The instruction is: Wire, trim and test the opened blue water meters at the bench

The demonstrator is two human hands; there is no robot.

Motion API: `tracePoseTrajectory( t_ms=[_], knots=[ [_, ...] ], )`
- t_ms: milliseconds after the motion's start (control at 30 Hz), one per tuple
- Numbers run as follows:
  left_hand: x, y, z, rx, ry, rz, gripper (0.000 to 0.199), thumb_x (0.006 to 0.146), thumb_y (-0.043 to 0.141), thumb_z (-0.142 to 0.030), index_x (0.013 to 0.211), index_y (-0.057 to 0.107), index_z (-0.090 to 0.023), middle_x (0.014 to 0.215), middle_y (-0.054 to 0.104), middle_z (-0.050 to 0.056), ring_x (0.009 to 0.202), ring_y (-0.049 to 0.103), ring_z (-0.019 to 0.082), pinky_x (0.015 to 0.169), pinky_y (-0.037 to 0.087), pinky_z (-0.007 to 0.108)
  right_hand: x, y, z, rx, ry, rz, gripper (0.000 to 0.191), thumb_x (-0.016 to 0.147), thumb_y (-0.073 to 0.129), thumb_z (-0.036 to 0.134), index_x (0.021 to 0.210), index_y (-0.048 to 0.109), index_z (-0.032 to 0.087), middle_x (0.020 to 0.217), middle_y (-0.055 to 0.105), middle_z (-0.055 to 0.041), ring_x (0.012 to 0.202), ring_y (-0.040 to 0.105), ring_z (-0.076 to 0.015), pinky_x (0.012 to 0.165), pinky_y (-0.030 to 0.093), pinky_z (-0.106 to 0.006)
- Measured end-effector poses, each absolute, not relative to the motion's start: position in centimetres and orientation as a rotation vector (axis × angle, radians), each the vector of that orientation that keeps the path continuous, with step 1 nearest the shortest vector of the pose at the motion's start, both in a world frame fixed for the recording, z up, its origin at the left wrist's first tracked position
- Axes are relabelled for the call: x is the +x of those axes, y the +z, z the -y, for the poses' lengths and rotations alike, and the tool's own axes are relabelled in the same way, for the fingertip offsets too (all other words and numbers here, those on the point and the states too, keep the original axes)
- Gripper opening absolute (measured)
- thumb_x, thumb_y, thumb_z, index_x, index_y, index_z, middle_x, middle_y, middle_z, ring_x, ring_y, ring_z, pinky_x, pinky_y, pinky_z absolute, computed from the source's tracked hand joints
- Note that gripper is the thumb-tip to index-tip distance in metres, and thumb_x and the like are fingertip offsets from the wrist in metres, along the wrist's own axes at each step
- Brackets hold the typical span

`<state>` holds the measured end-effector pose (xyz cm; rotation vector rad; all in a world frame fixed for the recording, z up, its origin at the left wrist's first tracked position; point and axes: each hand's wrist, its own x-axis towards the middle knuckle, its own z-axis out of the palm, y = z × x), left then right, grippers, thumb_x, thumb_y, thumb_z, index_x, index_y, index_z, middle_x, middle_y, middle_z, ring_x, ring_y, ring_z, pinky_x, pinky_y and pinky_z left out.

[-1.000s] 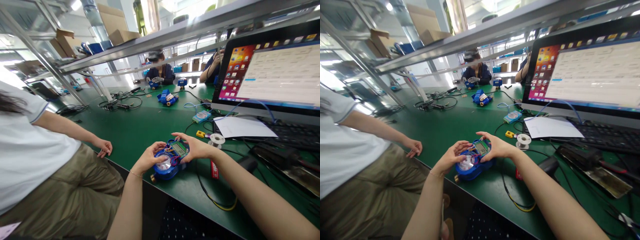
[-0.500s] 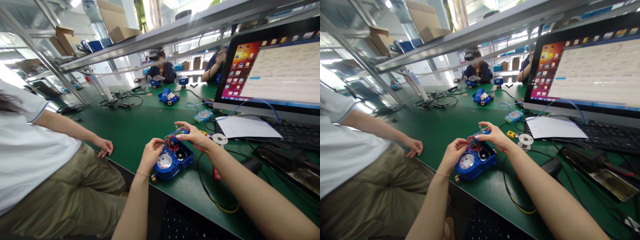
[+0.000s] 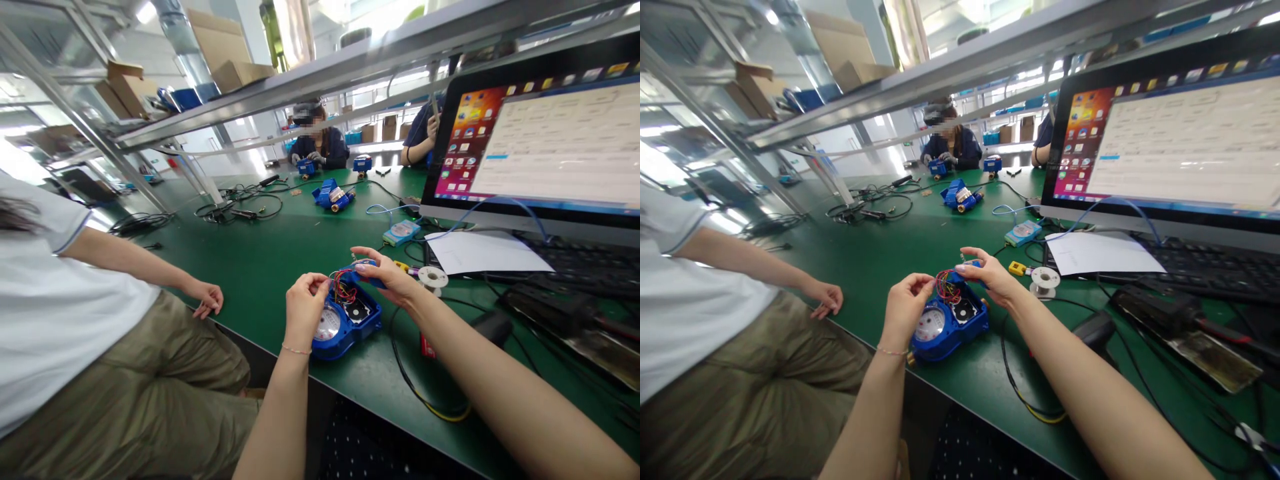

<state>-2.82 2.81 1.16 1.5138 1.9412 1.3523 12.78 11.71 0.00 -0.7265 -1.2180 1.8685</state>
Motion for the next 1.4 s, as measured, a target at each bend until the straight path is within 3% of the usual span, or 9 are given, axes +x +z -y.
tracePoseTrajectory(
  t_ms=[167, 367, 600, 800, 1000, 1133, 1400],
  knots=[
    [-3.8, 0.5, -4.8, 1.618, 1.241, -1.799, 0.015, 0.076, 0.058, -0.028, 0.077, 0.064, -0.015, 0.068, 0.062, 0.002, 0.063, 0.056, 0.014, 0.059, 0.044, 0.024, 13.3, -1.1, -11.5, -0.606, 1.817, 1.284, 0.069, 0.051, 0.079, 0.033, 0.113, 0.052, 0.02, 0.091, 0.06, -0.0007, 0.082, 0.057, -0.0131, 0.081, 0.042, -0.029],
    [-4.7, 0.9, -6.6, 1.925, 1.194, -1.837, 0.01, 0.074, 0.058, -0.018, 0.064, 0.058, -0.019, 0.075, 0.054, 0.001, 0.082, 0.049, 0.017, 0.08, 0.036, 0.029, 13.8, -1.0, -10.9, -0.606, 1.715, 1.398, 0.073, 0.047, 0.08, 0.033, 0.114, 0.052, 0.022, 0.103, 0.055, -0.0026, 0.09, 0.055, -0.0161, 0.085, 0.041, -0.033],
    [-5.1, 0.3, -8.0, 1.863, 1.076, -1.808, 0.02, 0.073, 0.062, -0.029, 0.056, 0.056, -0.02, 0.048, 0.049, -0.004, 0.05, 0.045, 0.013, 0.055, 0.033, 0.025, 14.1, -2.3, -10.2, -0.523, 1.556, 1.504, 0.076, 0.048, 0.081, 0.038, 0.115, 0.051, 0.023, 0.108, 0.053, -0.0039, 0.1, 0.053, -0.0196, 0.091, 0.04, -0.035],
    [-3.9, 1.2, -5.4, 1.574, 1.336, -1.674, 0.019, 0.079, 0.051, -0.033, 0.071, 0.059, -0.018, 0.06, 0.063, 0.0, 0.058, 0.059, 0.013, 0.06, 0.044, 0.024, 15.1, -3.0, -9.2, -0.448, 1.421, 1.703, 0.08, 0.049, 0.082, 0.038, 0.119, 0.046, 0.023, 0.115, 0.053, -0.0063, 0.107, 0.053, -0.022, 0.096, 0.04, -0.037],
    [-3.6, 0.8, -1.6, 1.26, 1.484, -1.443, 0.019, 0.073, 0.063, -0.034, 0.077, 0.061, -0.015, 0.068, 0.068, 0.003, 0.065, 0.062, 0.013, 0.065, 0.049, 0.023, 16.3, -0.4, -6.4, -0.396, 0.915, 2.18, 0.074, 0.057, 0.079, 0.038, 0.121, 0.045, 0.024, 0.121, 0.05, -0.0078, 0.116, 0.047, -0.0226, 0.1, 0.038, -0.039],
    [-3.7, 0.2, 1.0, 1.022, 1.539, -1.313, 0.019, 0.07, 0.069, -0.031, 0.08, 0.063, -0.015, 0.068, 0.069, 0.002, 0.064, 0.063, 0.011, 0.063, 0.048, 0.02, 16.0, 0.4, -1.9, -0.667, 0.514, 2.252, 0.066, 0.067, 0.071, 0.032, 0.125, 0.042, 0.024, 0.118, 0.048, -0.0096, 0.107, 0.051, -0.0236, 0.089, 0.047, -0.041],
    [-2.5, 0.7, 3.4, 1.129, 1.466, -1.43, 0.022, 0.079, 0.059, -0.037, 0.085, 0.059, -0.017, 0.077, 0.069, 0.003, 0.071, 0.062, 0.012, 0.067, 0.048, 0.022, 13.9, -5.1, 5.3, -0.946, 0.119, 2.101, 0.052, 0.077, 0.058, 0.019, 0.127, 0.043, 0.024, 0.119, 0.043, -0.0165, 0.107, 0.051, -0.0296, 0.08, 0.053, -0.045]
  ],
)
